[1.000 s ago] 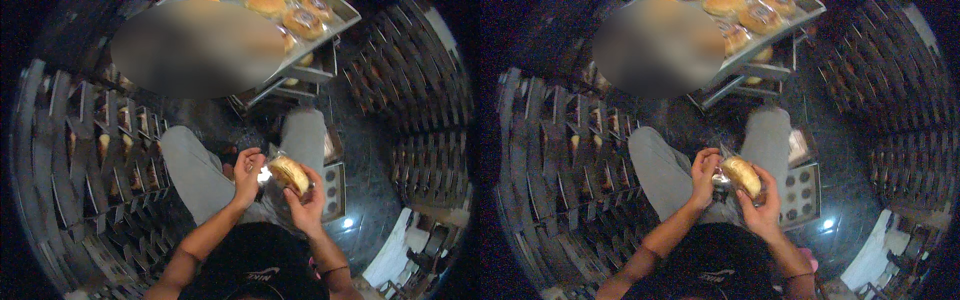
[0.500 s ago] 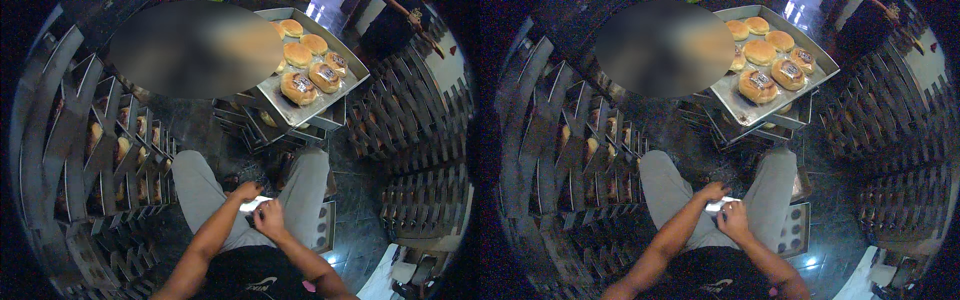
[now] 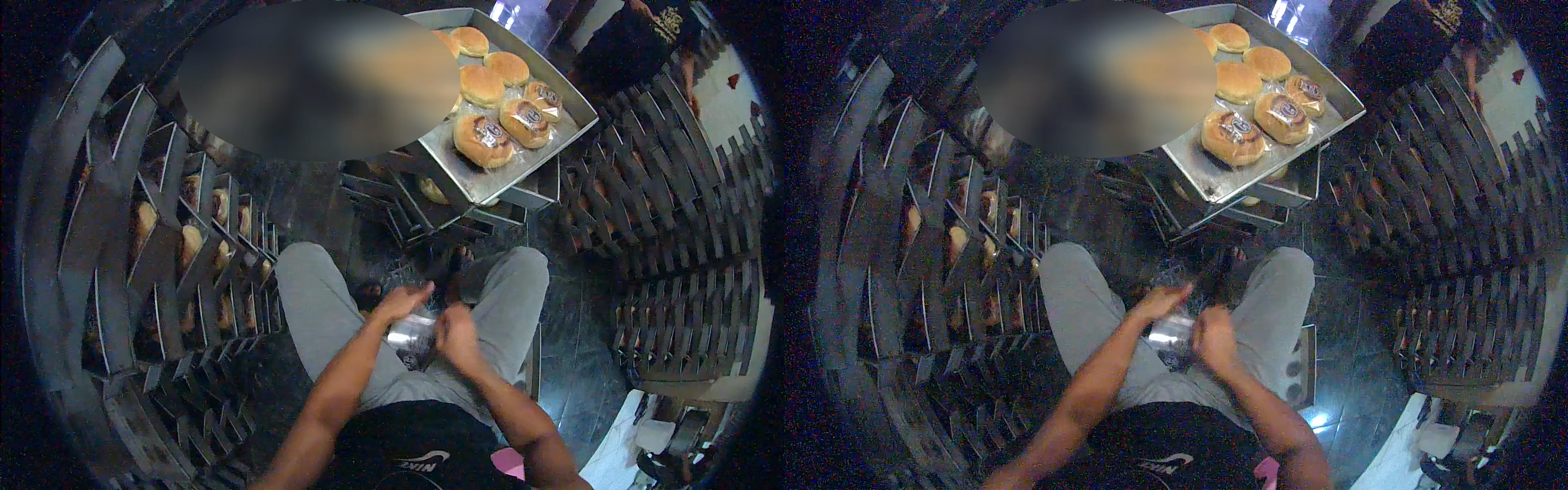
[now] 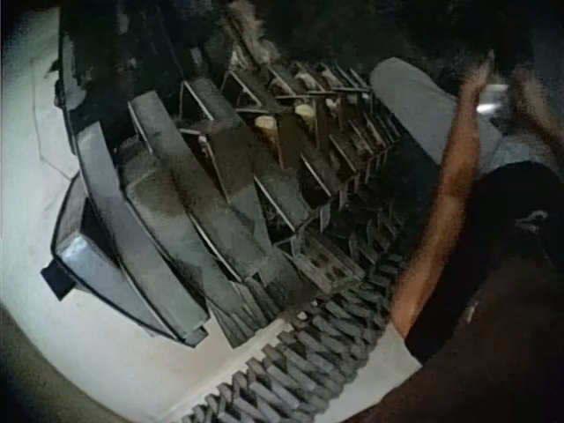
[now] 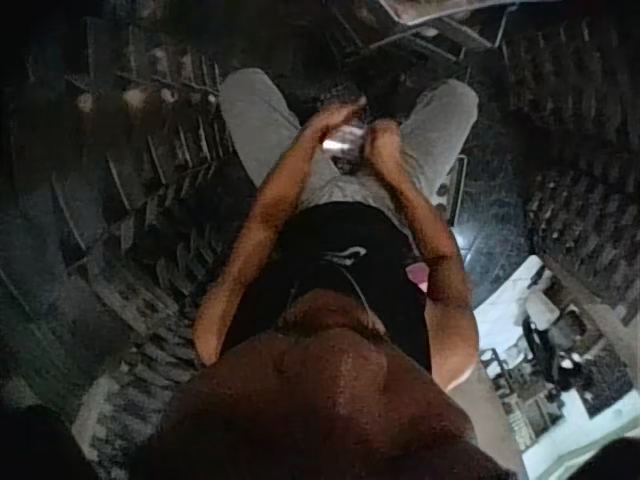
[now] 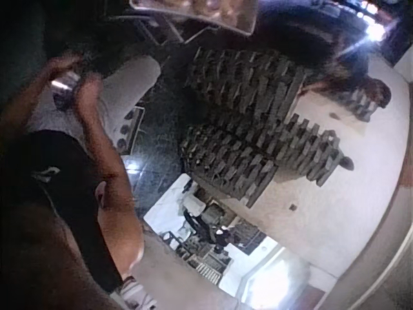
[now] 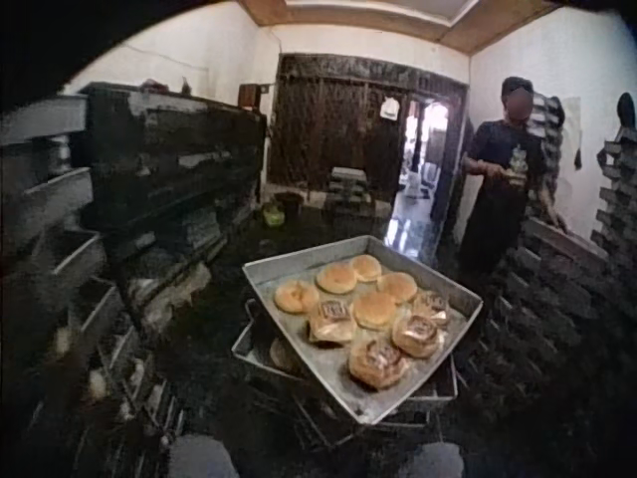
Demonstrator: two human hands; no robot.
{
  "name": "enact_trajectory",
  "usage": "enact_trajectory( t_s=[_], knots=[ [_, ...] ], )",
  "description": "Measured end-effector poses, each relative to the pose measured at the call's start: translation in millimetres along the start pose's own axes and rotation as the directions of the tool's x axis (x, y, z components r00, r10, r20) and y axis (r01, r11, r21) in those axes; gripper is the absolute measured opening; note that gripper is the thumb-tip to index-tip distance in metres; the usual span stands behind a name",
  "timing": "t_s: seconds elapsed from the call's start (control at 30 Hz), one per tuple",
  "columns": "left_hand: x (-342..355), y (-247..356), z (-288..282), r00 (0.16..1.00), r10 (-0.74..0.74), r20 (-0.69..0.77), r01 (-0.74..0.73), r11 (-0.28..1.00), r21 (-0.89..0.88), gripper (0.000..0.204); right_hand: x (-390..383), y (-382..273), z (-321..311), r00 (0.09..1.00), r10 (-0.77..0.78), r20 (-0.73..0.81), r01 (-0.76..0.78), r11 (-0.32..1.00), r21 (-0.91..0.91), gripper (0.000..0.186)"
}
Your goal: The person takes bread buns from a metal tray, places each bun into a plastic bag, and returns the bagged buns to the tray.
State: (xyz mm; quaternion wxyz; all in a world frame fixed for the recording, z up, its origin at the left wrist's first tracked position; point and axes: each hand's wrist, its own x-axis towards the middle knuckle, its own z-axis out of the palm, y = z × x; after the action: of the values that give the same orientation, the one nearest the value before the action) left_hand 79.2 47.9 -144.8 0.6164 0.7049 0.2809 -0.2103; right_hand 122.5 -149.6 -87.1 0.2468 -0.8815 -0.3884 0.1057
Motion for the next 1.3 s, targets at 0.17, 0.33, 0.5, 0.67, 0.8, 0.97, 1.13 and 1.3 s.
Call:
enact_trajectory(
  t_s=[0.17,0.33,0.5,0.67,0.8,0.97,1.13,1.3],
  knots=[
    [-42,27,7,0.859,0.377,-0.346,-0.511,0.59,-0.625,0.034,48,33,-43,0.869,0.362,-0.338,-0.106,0.802,0.588,0.026],
    [-67,49,9,0.707,0.281,-0.649,-0.67,0.559,-0.488,0.011,45,-22,-78,0.922,0.386,0.031,-0.216,0.447,0.868,0.025],
    [-94,61,-50,0.825,0.03,-0.564,-0.539,0.337,-0.772,0.02,110,-107,-209,0.925,-0.213,-0.314,0.331,0.859,0.39,0.012],
    [-81,56,-68,0.898,0.075,-0.433,-0.44,0.181,-0.88,0.024,309,-91,-263,0.859,-0.384,-0.338,0.451,0.88,0.147,0.036],
    [-56,29,-62,0.918,0.045,-0.394,-0.396,0.127,-0.909,0.025,434,-1,-276,0.794,-0.539,-0.279,0.401,0.811,-0.425,0.053],
    [-58,27,-69,0.929,-0.022,-0.37,-0.365,0.118,-0.924,0.026,505,33,-293,0.991,-0.043,-0.125,0.026,0.99,-0.138,0.063],
    [-50,14,-67,0.943,0.015,-0.334,-0.334,0.082,-0.939,0.025,527,20,-306,0.984,0.179,-0.007,-0.178,0.979,-0.095,0.064],
    [-41,22,-61,0.952,-0.004,-0.307,-0.303,0.153,-0.941,0.024,538,17,-304,0.974,-0.008,-0.228,-0.029,0.987,-0.158,0.062]
  ],
)
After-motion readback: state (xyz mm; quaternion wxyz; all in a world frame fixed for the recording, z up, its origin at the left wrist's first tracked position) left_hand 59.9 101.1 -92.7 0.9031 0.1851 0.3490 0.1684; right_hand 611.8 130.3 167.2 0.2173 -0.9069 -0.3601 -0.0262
